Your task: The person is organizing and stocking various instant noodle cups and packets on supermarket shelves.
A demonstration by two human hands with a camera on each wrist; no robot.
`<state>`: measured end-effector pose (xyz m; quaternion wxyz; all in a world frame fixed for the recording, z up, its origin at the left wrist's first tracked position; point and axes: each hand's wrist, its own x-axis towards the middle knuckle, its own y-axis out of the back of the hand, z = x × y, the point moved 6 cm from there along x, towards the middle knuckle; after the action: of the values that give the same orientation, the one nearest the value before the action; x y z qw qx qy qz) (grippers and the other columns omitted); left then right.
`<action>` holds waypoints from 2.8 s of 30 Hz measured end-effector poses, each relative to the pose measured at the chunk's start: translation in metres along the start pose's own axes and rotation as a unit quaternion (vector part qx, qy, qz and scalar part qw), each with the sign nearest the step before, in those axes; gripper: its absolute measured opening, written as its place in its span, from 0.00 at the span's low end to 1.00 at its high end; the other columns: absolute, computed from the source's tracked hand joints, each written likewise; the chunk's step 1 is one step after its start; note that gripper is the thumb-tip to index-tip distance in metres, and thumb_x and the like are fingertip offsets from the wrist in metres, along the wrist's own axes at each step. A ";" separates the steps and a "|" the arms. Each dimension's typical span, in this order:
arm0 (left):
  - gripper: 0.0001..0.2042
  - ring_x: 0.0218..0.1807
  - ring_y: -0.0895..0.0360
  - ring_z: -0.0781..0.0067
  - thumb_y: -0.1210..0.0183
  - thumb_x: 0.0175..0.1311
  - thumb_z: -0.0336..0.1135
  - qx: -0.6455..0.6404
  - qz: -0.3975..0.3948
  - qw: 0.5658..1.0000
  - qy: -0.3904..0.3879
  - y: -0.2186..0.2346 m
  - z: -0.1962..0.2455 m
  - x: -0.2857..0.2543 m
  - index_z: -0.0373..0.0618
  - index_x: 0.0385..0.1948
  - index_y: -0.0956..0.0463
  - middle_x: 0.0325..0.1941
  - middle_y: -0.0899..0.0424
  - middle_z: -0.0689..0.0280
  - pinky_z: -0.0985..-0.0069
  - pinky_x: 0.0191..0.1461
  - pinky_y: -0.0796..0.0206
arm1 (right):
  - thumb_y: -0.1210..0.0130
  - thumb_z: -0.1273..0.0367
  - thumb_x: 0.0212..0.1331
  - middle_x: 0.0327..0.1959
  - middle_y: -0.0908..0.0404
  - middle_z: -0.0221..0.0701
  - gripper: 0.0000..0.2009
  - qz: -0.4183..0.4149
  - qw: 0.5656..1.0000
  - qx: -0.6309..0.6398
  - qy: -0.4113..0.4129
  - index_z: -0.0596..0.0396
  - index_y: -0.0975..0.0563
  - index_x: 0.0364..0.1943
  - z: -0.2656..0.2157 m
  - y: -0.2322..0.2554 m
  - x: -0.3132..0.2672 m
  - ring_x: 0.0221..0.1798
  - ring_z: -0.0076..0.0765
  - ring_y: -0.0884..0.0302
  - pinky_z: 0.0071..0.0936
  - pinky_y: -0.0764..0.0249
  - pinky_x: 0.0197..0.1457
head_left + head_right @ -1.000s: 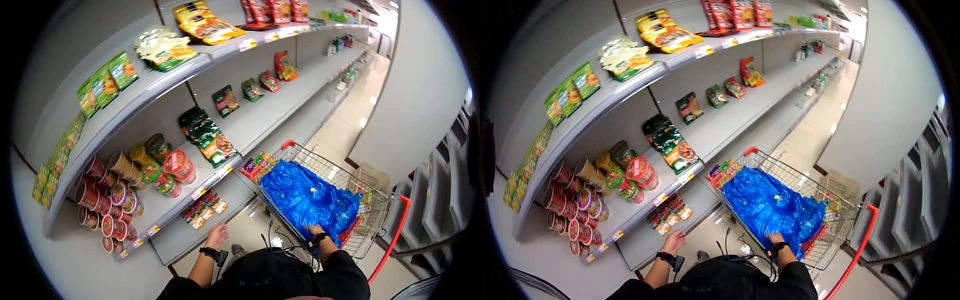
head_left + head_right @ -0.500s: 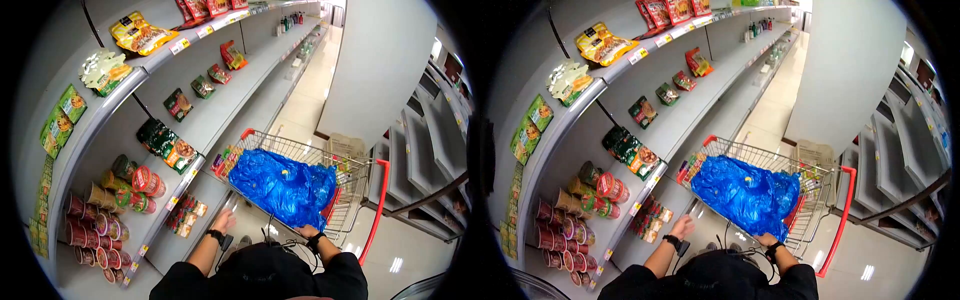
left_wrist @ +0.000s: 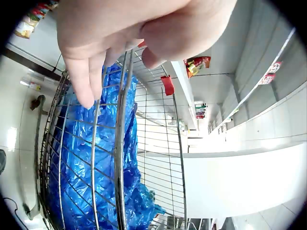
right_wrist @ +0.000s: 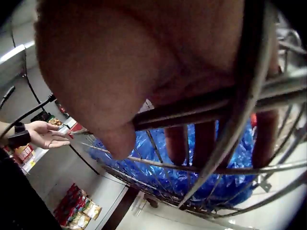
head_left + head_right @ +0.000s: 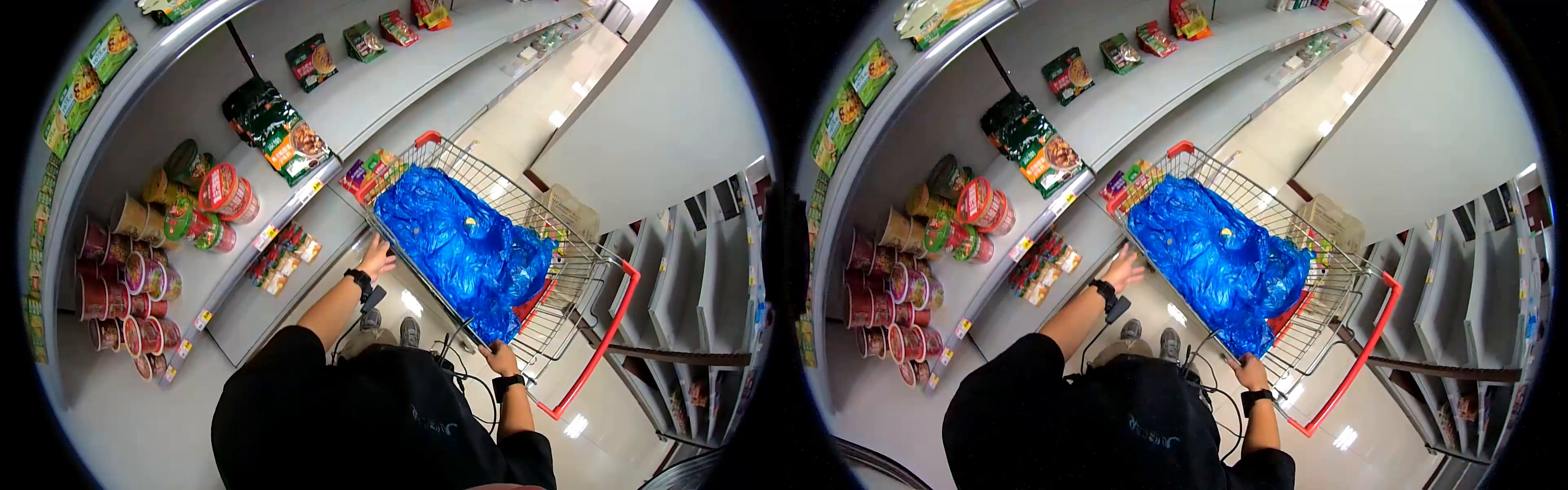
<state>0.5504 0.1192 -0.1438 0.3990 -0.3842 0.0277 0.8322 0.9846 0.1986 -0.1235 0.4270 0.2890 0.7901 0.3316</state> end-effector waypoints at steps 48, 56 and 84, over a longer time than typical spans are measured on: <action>0.21 0.58 0.34 0.64 0.53 0.62 0.47 -0.090 0.038 0.994 0.057 0.115 -0.037 -0.080 0.45 0.53 0.33 0.58 0.31 0.60 0.66 0.60 0.40 | 0.43 0.69 0.47 0.44 0.23 0.43 0.19 -0.058 0.931 0.069 0.353 0.62 0.27 0.45 -0.245 -0.005 0.158 0.46 0.44 0.25 0.32 0.30 0.51; 0.20 0.57 0.33 0.64 0.53 0.62 0.47 -0.179 0.109 0.978 0.019 0.169 -0.059 -0.137 0.46 0.52 0.32 0.56 0.29 0.61 0.66 0.60 0.40 | 0.49 0.52 0.49 0.65 0.41 0.27 0.28 -0.142 0.836 -0.370 0.379 0.38 0.34 0.58 -0.330 -0.116 0.179 0.71 0.45 0.59 0.71 0.64 0.62; 0.21 0.54 0.32 0.60 0.51 0.61 0.43 -0.233 0.125 0.964 -0.037 0.170 -0.054 -0.150 0.39 0.51 0.35 0.55 0.30 0.56 0.65 0.59 0.40 | 0.49 0.56 0.45 0.41 0.21 0.28 0.13 -0.053 0.858 -0.423 0.285 0.40 0.19 0.32 -0.248 -0.088 0.202 0.54 0.36 0.34 0.50 0.44 0.47</action>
<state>0.5256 -0.1119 -0.1264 0.1920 -0.4293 -0.1342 0.8722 0.6601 0.2249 -0.1858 0.2813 -0.0691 0.6749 0.6786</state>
